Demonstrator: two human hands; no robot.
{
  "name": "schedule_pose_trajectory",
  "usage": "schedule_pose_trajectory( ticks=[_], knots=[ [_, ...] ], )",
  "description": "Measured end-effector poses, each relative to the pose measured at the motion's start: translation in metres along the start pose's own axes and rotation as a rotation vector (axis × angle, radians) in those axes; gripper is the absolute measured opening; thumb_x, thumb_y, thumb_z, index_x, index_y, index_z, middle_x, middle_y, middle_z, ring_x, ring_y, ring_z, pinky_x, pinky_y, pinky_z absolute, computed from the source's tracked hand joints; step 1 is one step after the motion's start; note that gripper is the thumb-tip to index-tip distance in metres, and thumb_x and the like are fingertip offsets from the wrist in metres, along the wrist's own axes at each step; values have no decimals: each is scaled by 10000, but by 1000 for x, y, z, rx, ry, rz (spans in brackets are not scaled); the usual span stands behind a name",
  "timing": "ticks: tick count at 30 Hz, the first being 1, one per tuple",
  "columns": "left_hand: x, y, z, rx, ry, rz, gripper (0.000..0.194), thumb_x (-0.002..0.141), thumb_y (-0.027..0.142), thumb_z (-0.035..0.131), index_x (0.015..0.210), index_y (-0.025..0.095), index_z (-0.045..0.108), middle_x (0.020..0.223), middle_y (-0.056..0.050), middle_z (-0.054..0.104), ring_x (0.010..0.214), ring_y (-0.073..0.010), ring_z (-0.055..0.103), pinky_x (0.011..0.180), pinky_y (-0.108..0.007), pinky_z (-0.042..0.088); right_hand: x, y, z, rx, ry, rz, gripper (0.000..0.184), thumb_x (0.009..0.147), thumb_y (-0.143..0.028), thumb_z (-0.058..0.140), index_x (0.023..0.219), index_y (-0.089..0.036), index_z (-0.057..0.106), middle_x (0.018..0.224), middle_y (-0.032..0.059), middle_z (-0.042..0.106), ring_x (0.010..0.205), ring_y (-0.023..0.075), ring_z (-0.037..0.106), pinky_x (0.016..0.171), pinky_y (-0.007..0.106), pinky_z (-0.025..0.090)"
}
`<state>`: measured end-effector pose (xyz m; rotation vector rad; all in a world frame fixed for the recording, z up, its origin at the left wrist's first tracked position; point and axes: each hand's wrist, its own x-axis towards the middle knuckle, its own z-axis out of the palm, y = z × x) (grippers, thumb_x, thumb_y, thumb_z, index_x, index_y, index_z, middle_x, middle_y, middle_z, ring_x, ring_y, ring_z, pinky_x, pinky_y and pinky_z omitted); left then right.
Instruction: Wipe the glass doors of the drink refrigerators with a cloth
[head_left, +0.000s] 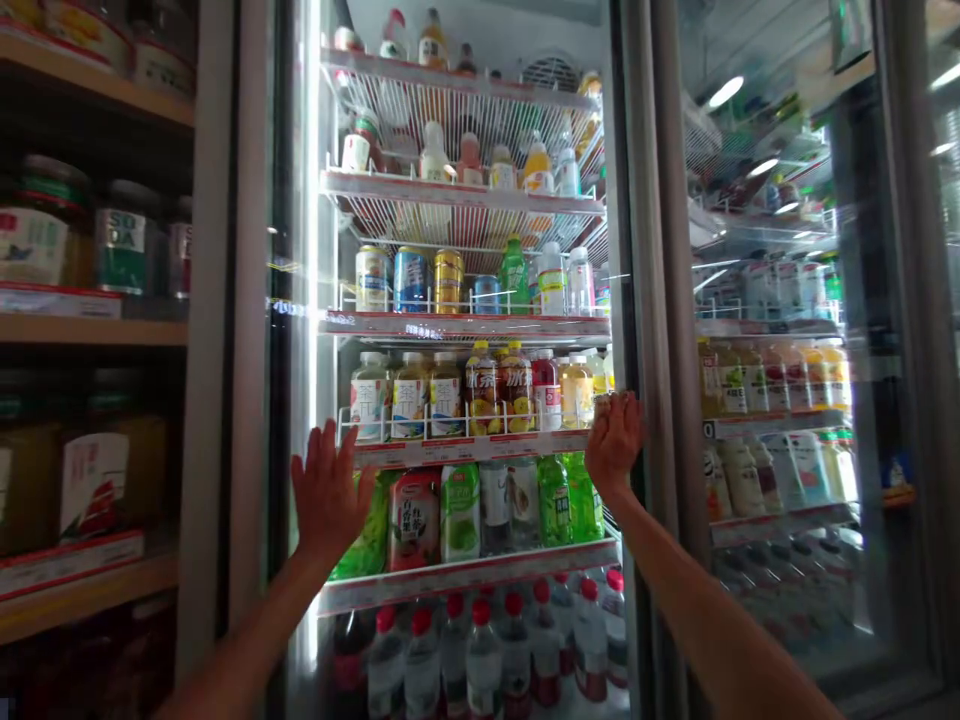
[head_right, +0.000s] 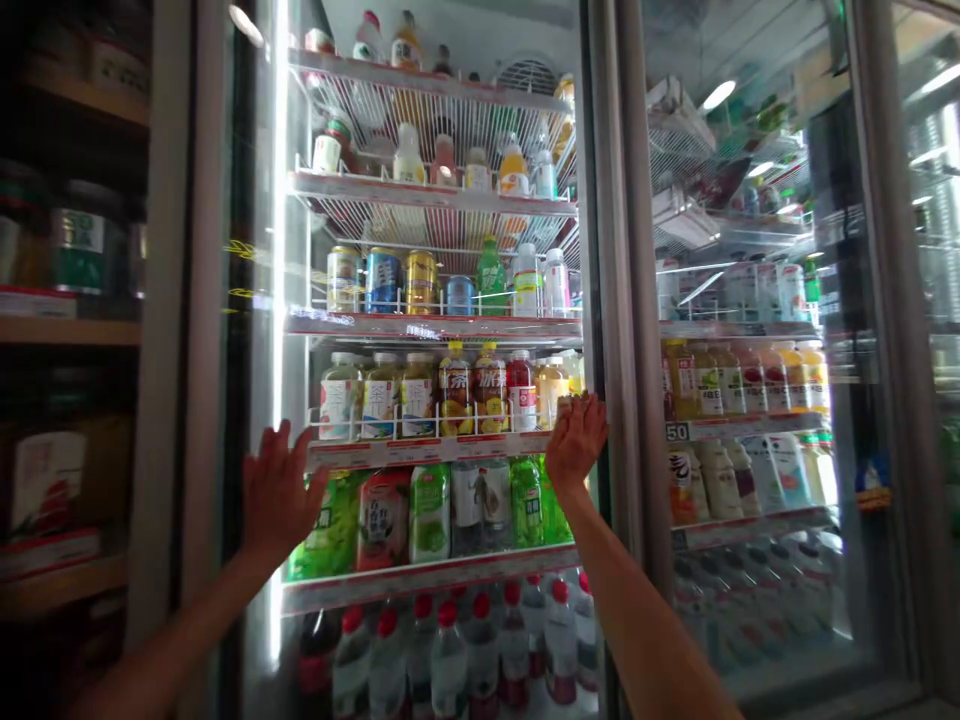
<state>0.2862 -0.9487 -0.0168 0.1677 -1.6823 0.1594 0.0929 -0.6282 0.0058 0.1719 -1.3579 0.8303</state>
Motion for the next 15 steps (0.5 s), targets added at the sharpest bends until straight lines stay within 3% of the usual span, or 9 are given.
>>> schedule_pose_trajectory(
  ticks=[2,5,7,8,10,12,15],
  knots=[
    [14,-4,-1,22,-16,-23,568,892,375,344,1411,202,194,1484,-133,169,1369,-308,131,1064,-569,140,-2,-29,5,43,-18,-97,444,900,-271,330,1326,-168,405,1394,139,386,1344,265,247,1026,532,295],
    [20,-3,2,31,11,-37,573,894,378,342,1412,188,191,1481,-145,171,1372,-303,115,1066,-572,118,-26,-78,2,128,-228,-495,441,876,-241,393,1315,-217,420,1409,62,383,1369,232,182,1073,462,272],
    [17,-2,5,24,32,-31,579,891,378,351,1415,198,181,1483,-138,169,1375,-292,113,1072,-561,111,-38,-86,-5,149,-360,-689,446,864,-230,416,1311,-241,423,1417,24,375,1376,216,158,1093,435,248],
    [16,-2,5,20,37,-25,581,890,378,353,1416,206,175,1484,-134,169,1375,-288,115,1074,-557,109,-38,-80,-8,143,-379,-711,449,865,-225,414,1313,-243,418,1416,23,376,1376,208,161,1096,429,244],
    [13,-3,7,15,36,-15,588,889,375,359,1419,221,157,1487,-122,161,1376,-283,115,1077,-551,108,-25,-54,-11,106,-315,-591,442,879,-221,382,1320,-231,409,1408,50,386,1367,206,194,1083,445,256],
    [12,-5,8,17,39,-16,600,889,365,365,1422,232,126,1492,-115,143,1377,-284,105,1079,-553,98,1,-27,-6,60,-180,-339,434,895,-241,337,1322,-200,406,1399,95,391,1350,229,239,1052,489,283],
    [12,-7,11,15,41,-15,627,889,348,374,1425,245,66,1498,-107,101,1379,-291,75,1077,-566,78,27,-27,9,60,-27,-85,449,906,-268,289,1334,-178,389,1395,130,382,1336,267,261,1020,548,294]
  ],
)
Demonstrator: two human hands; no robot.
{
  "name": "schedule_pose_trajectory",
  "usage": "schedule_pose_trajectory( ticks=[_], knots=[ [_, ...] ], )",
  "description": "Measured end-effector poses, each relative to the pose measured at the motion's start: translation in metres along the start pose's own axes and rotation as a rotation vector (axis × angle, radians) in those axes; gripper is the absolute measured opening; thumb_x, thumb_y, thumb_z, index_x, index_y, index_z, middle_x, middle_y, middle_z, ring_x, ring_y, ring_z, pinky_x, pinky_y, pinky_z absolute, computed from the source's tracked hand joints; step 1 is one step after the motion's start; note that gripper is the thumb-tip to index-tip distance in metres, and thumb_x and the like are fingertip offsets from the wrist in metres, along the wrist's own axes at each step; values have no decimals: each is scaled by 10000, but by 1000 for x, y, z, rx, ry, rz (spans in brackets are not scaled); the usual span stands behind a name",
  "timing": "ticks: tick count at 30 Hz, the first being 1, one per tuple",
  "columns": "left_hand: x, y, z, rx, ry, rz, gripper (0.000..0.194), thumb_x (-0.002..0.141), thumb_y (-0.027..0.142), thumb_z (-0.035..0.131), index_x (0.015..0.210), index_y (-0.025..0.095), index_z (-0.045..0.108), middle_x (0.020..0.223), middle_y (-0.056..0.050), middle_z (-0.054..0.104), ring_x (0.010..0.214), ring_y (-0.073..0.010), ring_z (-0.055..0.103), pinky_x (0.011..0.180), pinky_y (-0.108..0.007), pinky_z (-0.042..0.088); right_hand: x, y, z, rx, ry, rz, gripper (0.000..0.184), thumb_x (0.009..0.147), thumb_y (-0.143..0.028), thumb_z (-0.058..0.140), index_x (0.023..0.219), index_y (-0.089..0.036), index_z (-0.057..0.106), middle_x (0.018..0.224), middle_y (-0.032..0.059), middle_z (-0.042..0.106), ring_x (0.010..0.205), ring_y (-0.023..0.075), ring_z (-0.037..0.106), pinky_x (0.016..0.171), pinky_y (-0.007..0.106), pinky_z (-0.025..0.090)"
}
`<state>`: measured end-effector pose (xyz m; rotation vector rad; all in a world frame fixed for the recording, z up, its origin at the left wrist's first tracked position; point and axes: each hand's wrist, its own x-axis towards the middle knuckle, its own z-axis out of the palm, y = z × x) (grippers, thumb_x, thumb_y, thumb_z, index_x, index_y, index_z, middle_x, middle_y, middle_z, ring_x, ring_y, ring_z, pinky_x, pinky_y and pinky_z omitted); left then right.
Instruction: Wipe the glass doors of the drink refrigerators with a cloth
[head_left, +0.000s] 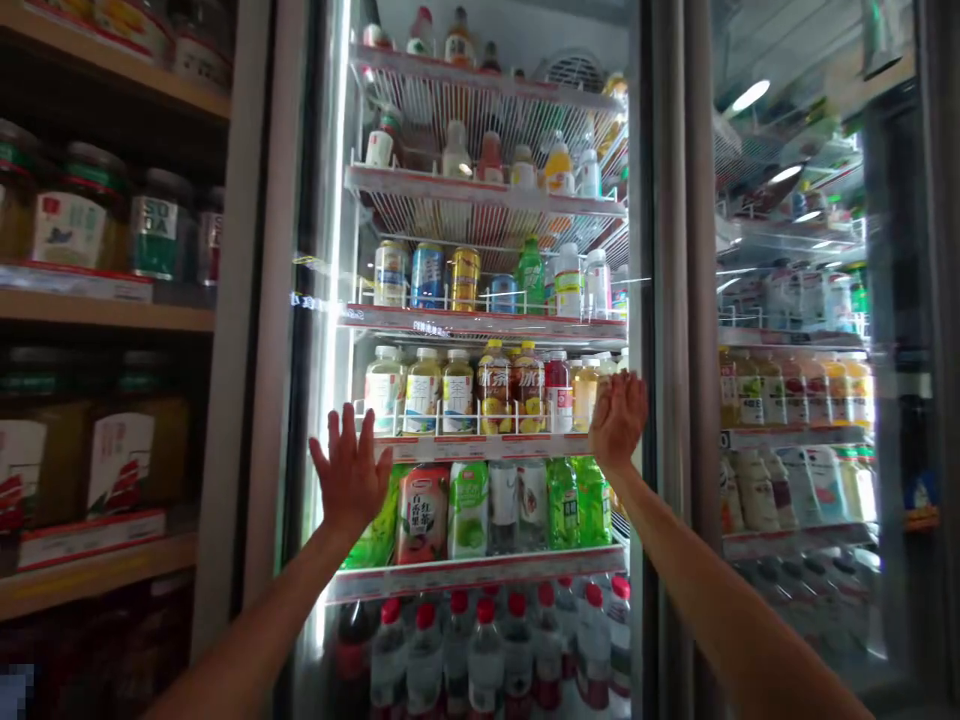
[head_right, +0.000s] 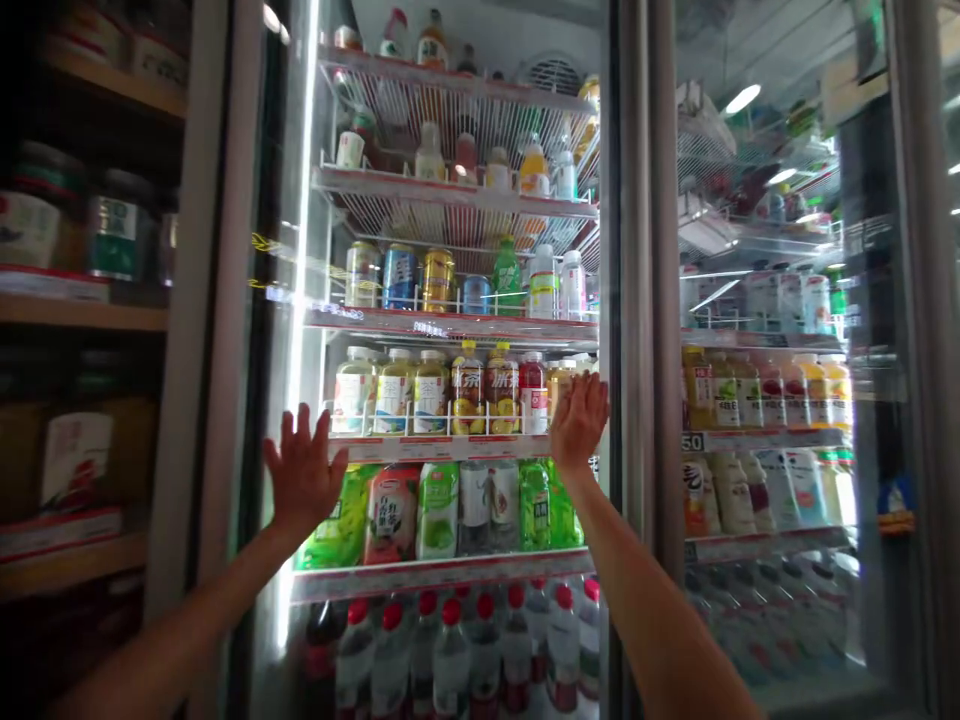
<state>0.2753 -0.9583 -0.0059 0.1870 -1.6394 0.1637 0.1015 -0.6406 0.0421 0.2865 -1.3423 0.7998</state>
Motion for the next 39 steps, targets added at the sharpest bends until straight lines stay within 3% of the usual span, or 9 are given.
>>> schedule_pose_trajectory(
  ticks=[6,9,15,18,23,26,31,34,39],
  knots=[
    [-1,-3,-1,1,-11,16,637,889,358,376,1424,261,45,1501,-92,103,1381,-277,74,1085,-550,78,-58,-124,19,149,-321,-516,526,845,-225,431,1363,-252,341,1460,26,290,1386,243,94,1100,486,207],
    [-1,-4,-5,24,-22,26,624,889,358,377,1425,249,76,1494,-104,139,1380,-272,95,1085,-541,108,-80,-139,12,183,-427,-767,496,840,-255,462,1330,-264,389,1446,-2,323,1386,212,103,1118,436,182],
    [-1,-6,-6,28,-43,29,638,879,323,402,1424,252,79,1493,-100,135,1379,-270,98,1086,-546,113,-8,-47,9,6,-100,-149,435,899,-267,329,1322,-202,409,1406,113,377,1349,252,240,1053,533,242],
    [-1,-6,-3,37,-36,25,631,883,319,392,1424,250,76,1492,-104,134,1378,-274,97,1083,-551,108,14,-50,18,-6,13,70,455,898,-292,317,1332,-180,394,1405,135,369,1338,280,255,1028,569,257],
    [0,-6,-9,51,-58,36,585,886,336,379,1417,218,167,1481,-120,184,1377,-270,115,1083,-535,126,-34,-135,26,138,-251,-490,484,858,-228,399,1341,-218,380,1431,45,348,1384,230,108,1098,474,205],
    [10,-14,-20,66,-85,68,519,882,353,378,1374,201,307,1466,-119,240,1369,-269,158,1090,-523,118,-51,-142,20,182,-360,-709,475,851,-229,424,1325,-258,398,1431,-1,351,1382,204,128,1118,443,164],
    [33,-43,-35,74,-88,48,487,890,354,337,1345,181,359,1460,-117,253,1358,-262,202,1093,-522,102,4,-74,19,60,-172,-215,446,889,-264,333,1326,-208,401,1424,77,353,1358,240,205,1075,521,194],
    [37,-53,-33,83,-104,51,505,896,354,314,1361,159,327,1466,-123,231,1364,-256,182,1090,-507,136,36,-77,31,29,-20,93,466,900,-304,286,1327,-157,400,1415,129,351,1339,282,234,1041,571,213],
    [33,-54,-32,78,-105,54,502,897,358,315,1353,149,337,1460,-127,246,1366,-245,178,1093,-495,139,5,-184,50,148,-251,-322,457,865,-238,376,1319,-197,413,1449,43,312,1375,251,124,1101,490,177]
  ],
)
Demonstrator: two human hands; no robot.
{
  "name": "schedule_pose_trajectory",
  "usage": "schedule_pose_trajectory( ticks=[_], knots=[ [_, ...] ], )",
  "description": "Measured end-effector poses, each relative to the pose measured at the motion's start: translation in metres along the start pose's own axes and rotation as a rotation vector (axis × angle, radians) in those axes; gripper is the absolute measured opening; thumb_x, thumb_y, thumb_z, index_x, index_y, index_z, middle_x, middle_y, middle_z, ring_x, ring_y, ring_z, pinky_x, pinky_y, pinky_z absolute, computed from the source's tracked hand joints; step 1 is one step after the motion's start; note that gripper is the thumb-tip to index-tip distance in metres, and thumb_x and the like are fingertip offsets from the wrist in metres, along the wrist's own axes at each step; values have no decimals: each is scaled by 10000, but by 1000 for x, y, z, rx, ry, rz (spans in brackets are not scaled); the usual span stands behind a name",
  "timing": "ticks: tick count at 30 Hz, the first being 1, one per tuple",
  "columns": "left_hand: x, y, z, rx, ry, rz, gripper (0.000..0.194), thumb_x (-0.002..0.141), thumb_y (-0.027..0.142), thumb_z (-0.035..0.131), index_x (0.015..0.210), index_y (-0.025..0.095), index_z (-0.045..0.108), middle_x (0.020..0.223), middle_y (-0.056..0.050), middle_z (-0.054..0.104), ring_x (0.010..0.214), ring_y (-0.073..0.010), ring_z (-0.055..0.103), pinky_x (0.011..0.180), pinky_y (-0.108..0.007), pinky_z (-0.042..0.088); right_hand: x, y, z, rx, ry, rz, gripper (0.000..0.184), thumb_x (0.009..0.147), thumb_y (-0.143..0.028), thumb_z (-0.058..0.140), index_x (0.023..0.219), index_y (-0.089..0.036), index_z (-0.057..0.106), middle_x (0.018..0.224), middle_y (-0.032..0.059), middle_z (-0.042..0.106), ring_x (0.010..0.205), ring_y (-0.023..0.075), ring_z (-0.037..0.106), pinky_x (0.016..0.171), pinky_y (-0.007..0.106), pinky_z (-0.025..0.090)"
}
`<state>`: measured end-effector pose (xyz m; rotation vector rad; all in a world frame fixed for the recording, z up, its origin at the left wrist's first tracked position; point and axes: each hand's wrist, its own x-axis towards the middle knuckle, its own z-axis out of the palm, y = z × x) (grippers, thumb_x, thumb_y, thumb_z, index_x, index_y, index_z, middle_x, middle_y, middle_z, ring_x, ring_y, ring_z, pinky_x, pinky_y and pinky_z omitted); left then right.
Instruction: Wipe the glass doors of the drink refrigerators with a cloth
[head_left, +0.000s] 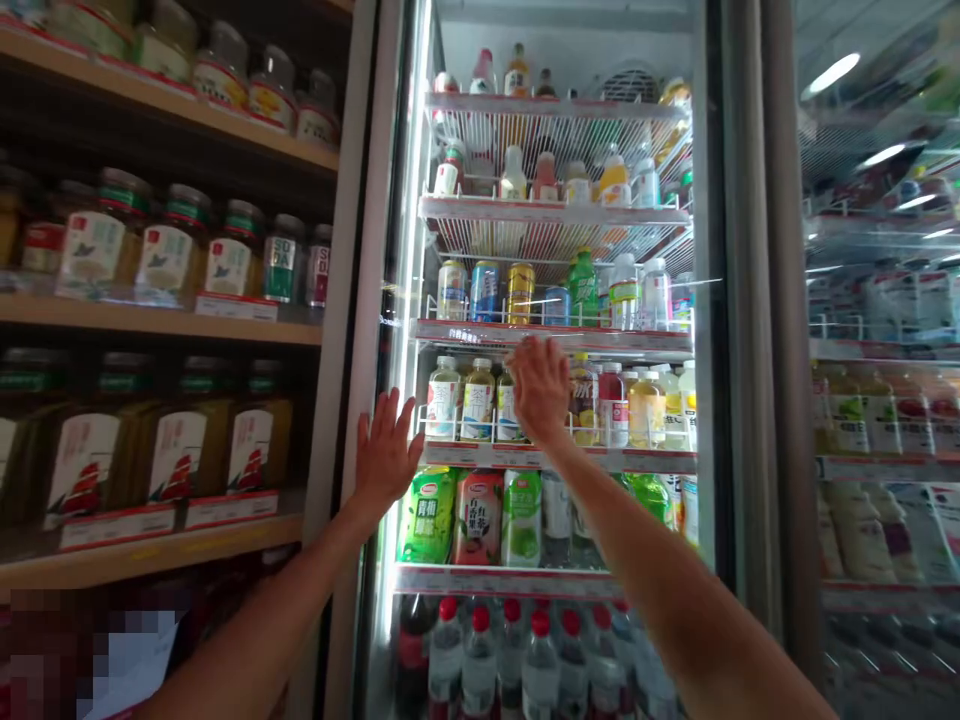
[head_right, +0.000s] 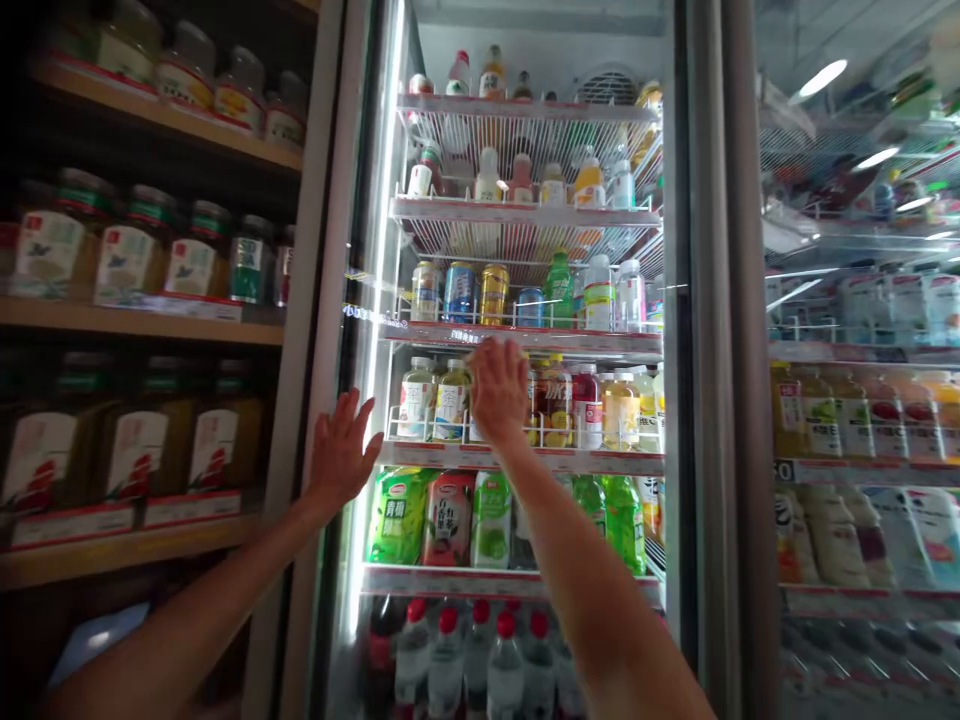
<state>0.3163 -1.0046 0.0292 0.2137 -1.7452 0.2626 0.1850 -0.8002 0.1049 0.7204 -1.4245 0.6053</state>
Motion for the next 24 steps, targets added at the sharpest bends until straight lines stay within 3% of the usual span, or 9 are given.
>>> schedule_pose_trajectory(
  ticks=[3,5,7,9,12,15,19,22,24],
  knots=[
    [-1,-6,-6,-13,-12,4,495,889,352,325,1344,158,348,1454,-124,265,1361,-244,197,1095,-498,127,-22,-48,13,73,-149,-331,471,839,-220,437,1309,-224,416,1454,10,308,1383,229,98,1114,466,160],
    [-2,-15,-12,-13,1,-20,503,878,342,342,1346,159,341,1457,-125,258,1362,-247,194,1098,-497,120,-30,-48,11,94,-186,-469,460,843,-229,442,1303,-244,419,1445,-1,326,1380,206,123,1118,452,153],
    [-3,-26,-18,-4,17,-47,514,871,334,348,1353,155,327,1461,-127,247,1362,-250,192,1098,-498,118,-24,-30,6,64,-138,-384,438,863,-238,409,1300,-245,425,1441,12,334,1375,208,147,1112,467,151],
    [-3,-37,-25,9,31,-59,517,871,331,345,1354,147,323,1460,-131,247,1361,-252,196,1097,-497,125,-1,-12,3,11,-32,-119,434,881,-252,364,1309,-212,421,1449,51,314,1369,241,161,1095,504,159],
    [-2,-50,-35,20,70,-60,504,873,331,341,1344,150,341,1452,-131,269,1355,-249,218,1096,-492,139,39,-21,9,-3,51,117,441,890,-260,331,1311,-167,422,1458,83,286,1363,278,163,1085,522,170],
    [-3,-57,-43,31,99,-58,497,877,336,342,1336,147,353,1448,-132,279,1349,-251,236,1091,-490,161,53,-72,27,59,-26,-40,428,871,-217,363,1291,-185,445,1454,48,301,1369,278,139,1100,506,162],
    [-6,-62,-52,49,102,-61,505,876,341,353,1337,135,353,1446,-141,280,1352,-258,225,1086,-489,175,20,-142,51,171,-130,-382,410,857,-174,399,1259,-205,470,1419,26,369,1357,258,189,1105,489,175],
    [-4,-63,-58,52,116,-60,506,876,336,357,1342,139,346,1446,-142,278,1356,-250,215,1088,-478,175,-5,-156,58,243,-157,-600,391,862,-192,420,1248,-215,477,1402,18,398,1343,227,236,1107,454,186],
    [2,-62,-61,53,126,-50,509,877,338,356,1345,140,339,1447,-145,275,1357,-248,213,1088,-479,175,-6,-144,54,226,-145,-567,400,858,-189,429,1254,-227,471,1408,18,390,1344,228,233,1105,468,173]
  ],
)
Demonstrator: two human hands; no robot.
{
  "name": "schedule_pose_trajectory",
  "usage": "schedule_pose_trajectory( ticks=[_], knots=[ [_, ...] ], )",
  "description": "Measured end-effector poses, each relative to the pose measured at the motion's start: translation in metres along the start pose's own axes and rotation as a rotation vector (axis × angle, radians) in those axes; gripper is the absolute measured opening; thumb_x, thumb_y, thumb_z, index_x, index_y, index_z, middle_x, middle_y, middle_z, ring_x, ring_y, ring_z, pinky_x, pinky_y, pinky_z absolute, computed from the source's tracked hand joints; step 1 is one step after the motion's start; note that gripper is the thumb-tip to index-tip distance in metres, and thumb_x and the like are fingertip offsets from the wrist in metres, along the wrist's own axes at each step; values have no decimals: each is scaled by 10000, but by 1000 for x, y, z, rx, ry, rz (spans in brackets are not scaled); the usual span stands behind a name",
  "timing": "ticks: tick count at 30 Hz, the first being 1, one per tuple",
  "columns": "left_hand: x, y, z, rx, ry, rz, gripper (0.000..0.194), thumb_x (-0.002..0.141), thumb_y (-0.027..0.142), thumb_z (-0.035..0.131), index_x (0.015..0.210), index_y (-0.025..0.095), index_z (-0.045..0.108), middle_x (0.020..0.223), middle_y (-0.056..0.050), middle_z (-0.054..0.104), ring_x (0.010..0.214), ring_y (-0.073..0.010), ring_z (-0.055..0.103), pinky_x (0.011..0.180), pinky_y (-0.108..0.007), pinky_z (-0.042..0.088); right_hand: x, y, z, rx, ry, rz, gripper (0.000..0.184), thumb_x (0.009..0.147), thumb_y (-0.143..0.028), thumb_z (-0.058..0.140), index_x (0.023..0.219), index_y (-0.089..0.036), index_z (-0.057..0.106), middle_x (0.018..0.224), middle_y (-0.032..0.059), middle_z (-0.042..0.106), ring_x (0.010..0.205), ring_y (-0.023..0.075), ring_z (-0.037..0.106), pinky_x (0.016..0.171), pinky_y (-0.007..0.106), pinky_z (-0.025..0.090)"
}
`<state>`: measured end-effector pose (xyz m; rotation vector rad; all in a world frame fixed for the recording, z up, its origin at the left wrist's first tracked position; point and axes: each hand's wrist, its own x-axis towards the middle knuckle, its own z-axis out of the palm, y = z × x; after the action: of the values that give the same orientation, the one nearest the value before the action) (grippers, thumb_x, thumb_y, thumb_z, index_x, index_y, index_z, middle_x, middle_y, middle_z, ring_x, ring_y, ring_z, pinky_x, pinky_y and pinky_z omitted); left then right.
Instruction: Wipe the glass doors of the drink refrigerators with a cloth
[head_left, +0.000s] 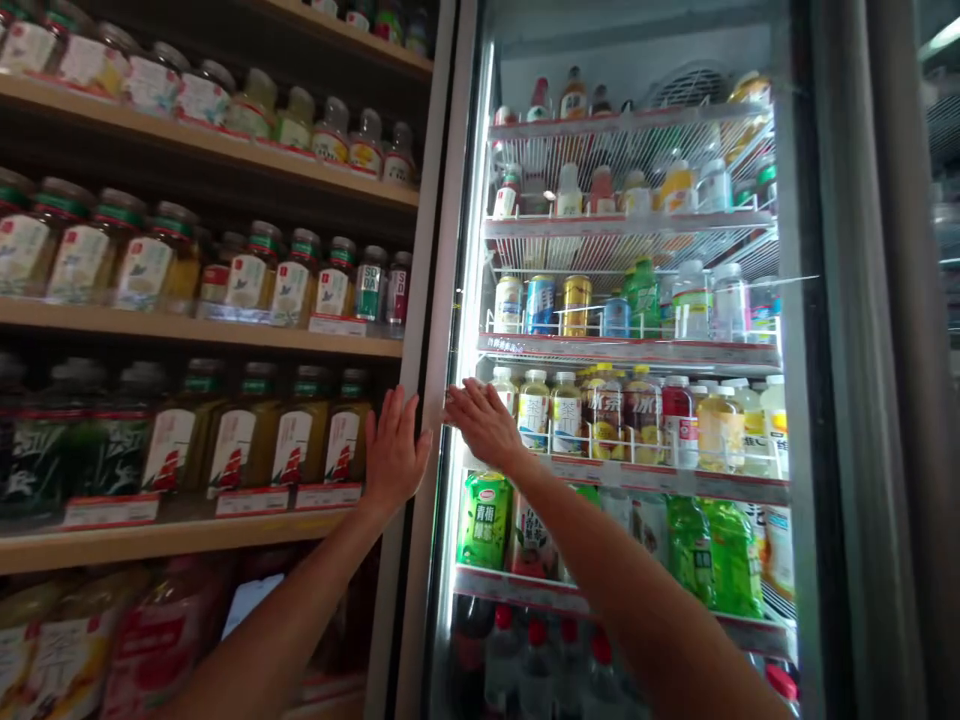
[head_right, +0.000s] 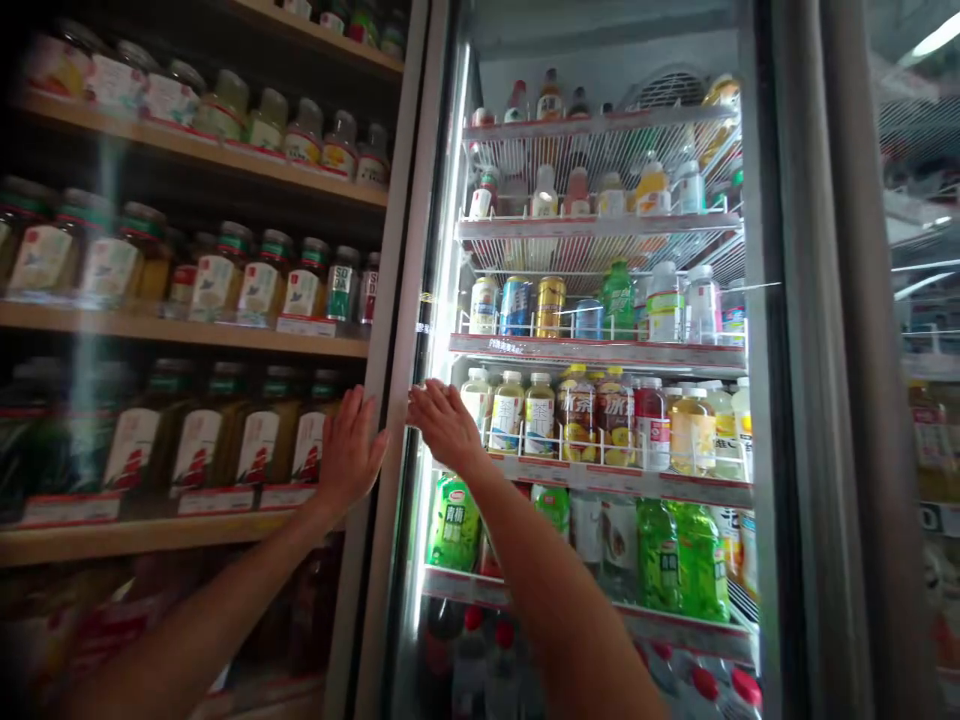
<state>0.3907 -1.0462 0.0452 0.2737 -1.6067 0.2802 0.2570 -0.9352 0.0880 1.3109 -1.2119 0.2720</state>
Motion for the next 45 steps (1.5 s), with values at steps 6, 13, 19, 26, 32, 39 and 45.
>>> schedule_pose_trajectory(
  ticks=[6,13,19,26,32,39,45],
  knots=[
    [25,29,8,-56,20,39,514,881,337,347,1361,158,304,1458,-139,249,1359,-248,207,1086,-496,167,-34,109,-72,-231,105,503,429,884,-262,374,1310,-248,419,1451,28,314,1358,246,190,1086,513,155],
    [41,88,34,-173,53,123,523,886,358,344,1370,168,292,1464,-127,241,1368,-231,177,1101,-473,131,-99,172,-124,-427,343,955,455,907,-301,263,1314,-180,424,1422,100,354,1335,277,246,1036,540,234],
    [51,130,64,-181,-6,145,518,893,373,312,1371,174,305,1459,-125,252,1368,-243,174,1091,-490,126,-98,148,-114,-317,4,318,414,880,-272,373,1287,-268,449,1442,-22,332,1370,203,168,1105,425,192],
    [48,138,87,-172,19,136,554,897,376,305,1413,213,187,1482,-97,192,1380,-238,115,1094,-511,53,-175,254,-191,-449,341,956,452,910,-281,242,1292,-149,446,1374,140,415,1322,228,291,1049,493,271],
    [48,139,90,-209,65,143,567,890,380,330,1409,184,208,1470,-132,211,1371,-277,145,1083,-549,63,-153,195,-147,-418,262,765,437,903,-265,280,1298,-176,445,1393,88,401,1363,229,191,1074,485,241],
    [27,142,83,-239,37,136,568,885,371,347,1406,185,221,1475,-129,200,1375,-274,123,1091,-541,83,-161,136,-121,-325,1,375,424,887,-288,376,1308,-265,426,1444,-14,328,1379,202,137,1116,434,162],
    [5,139,86,-201,18,211,587,881,366,370,1412,184,198,1472,-129,207,1373,-277,129,1096,-537,96,-236,196,-168,-462,335,1074,450,919,-304,264,1293,-136,448,1396,148,383,1339,250,260,1037,523,272]
  ],
)
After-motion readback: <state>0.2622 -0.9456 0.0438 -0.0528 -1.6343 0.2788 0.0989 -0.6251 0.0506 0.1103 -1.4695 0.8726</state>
